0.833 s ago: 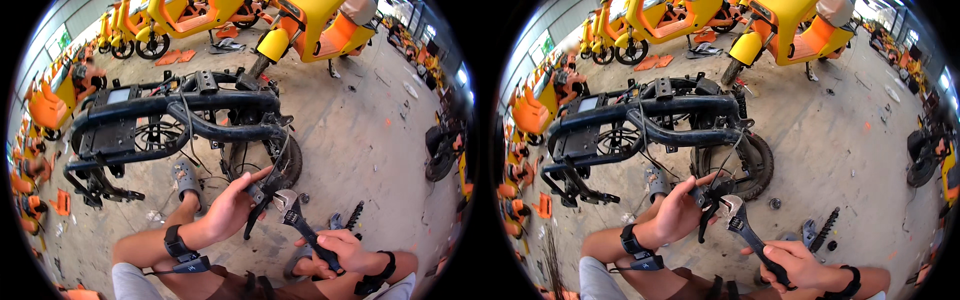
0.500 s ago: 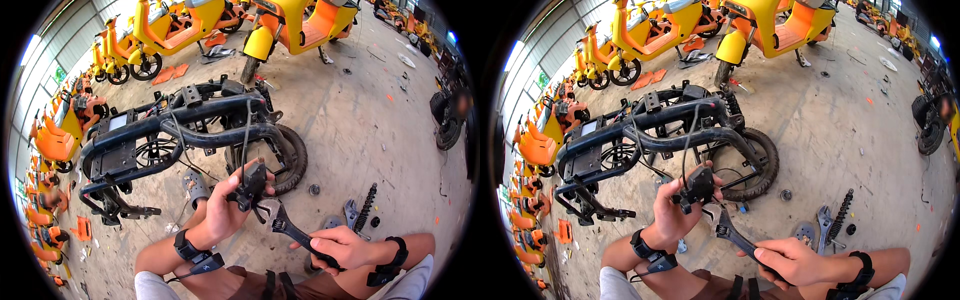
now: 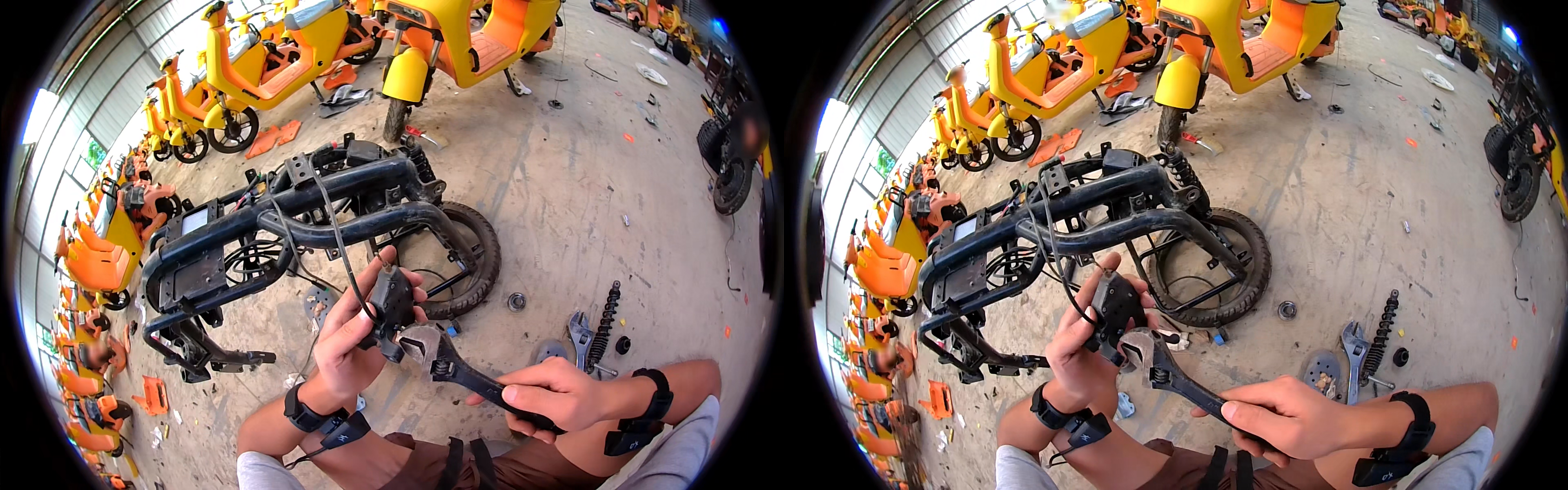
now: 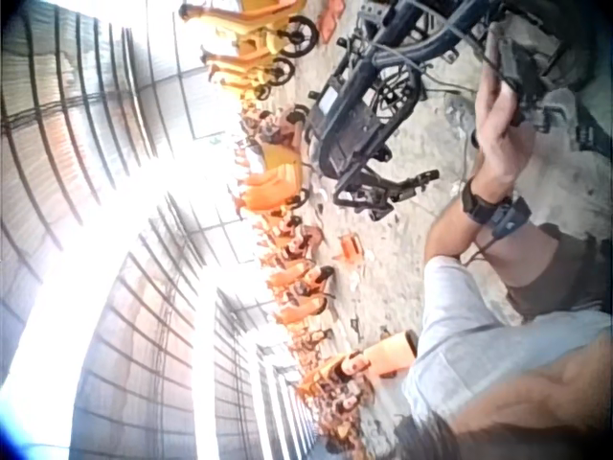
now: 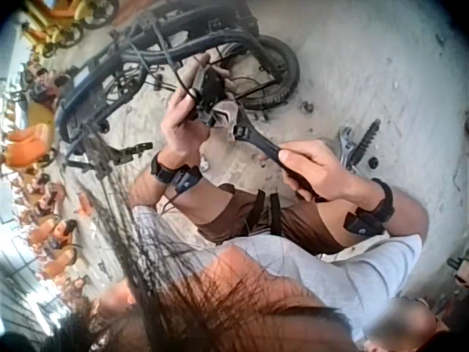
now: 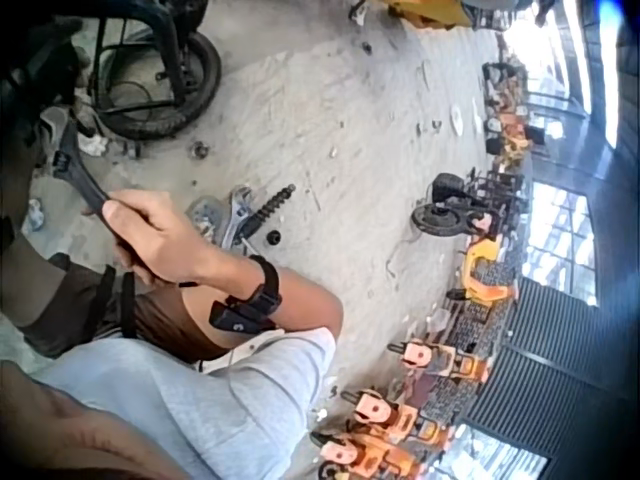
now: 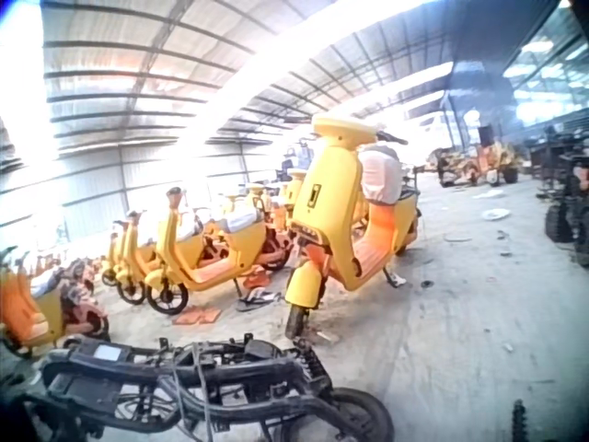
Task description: The person sits on the floor and uses a wrench to tighten a bolt on a scooter brake caliper. They manipulate the caliper and brake cable while working on the front wheel assembly of a scooter frame.
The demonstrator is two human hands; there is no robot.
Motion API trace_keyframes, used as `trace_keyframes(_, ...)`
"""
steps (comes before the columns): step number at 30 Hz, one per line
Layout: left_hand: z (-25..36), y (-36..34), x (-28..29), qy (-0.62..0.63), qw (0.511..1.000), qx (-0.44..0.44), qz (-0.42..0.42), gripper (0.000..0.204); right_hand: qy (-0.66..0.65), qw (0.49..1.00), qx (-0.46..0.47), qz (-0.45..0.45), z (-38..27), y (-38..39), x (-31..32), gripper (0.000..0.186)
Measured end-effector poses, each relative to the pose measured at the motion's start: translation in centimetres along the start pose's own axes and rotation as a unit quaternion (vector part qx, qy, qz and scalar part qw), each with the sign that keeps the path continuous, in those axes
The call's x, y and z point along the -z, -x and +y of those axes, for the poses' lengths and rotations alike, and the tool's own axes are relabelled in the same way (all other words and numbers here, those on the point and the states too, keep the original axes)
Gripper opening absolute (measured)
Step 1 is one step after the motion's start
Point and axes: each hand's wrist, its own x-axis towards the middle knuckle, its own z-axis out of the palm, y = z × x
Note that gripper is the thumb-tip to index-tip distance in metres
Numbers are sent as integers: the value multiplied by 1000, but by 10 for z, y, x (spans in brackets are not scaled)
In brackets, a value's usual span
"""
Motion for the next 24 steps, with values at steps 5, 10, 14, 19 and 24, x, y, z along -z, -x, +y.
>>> trace_keyframes(5, -2, 4, 6, -29, 999, -5, -29, 70, 9, 1000, 19, 20, -9, 4, -1, 40)
trace_keyframes(10, -9, 8, 9, 11, 998, -16, 54, 64, -4, 1000, -6, 8, -9, 0, -1, 39)
trace_keyframes(14, -7, 5, 9, 57, 996, -19, 63, 67, -8, 1000, -16, -8, -10, -3, 0, 39)
trace_keyframes(19, -6, 4, 10, 41, 997, -11, 59, 70, -6, 1000, -27, -14, -8, -11, 0, 40)
trace_keyframes(24, -6, 5, 16, 49, 998, -28, 39, 71, -54, 997, -34, -32, -9, -15, 1, 40)
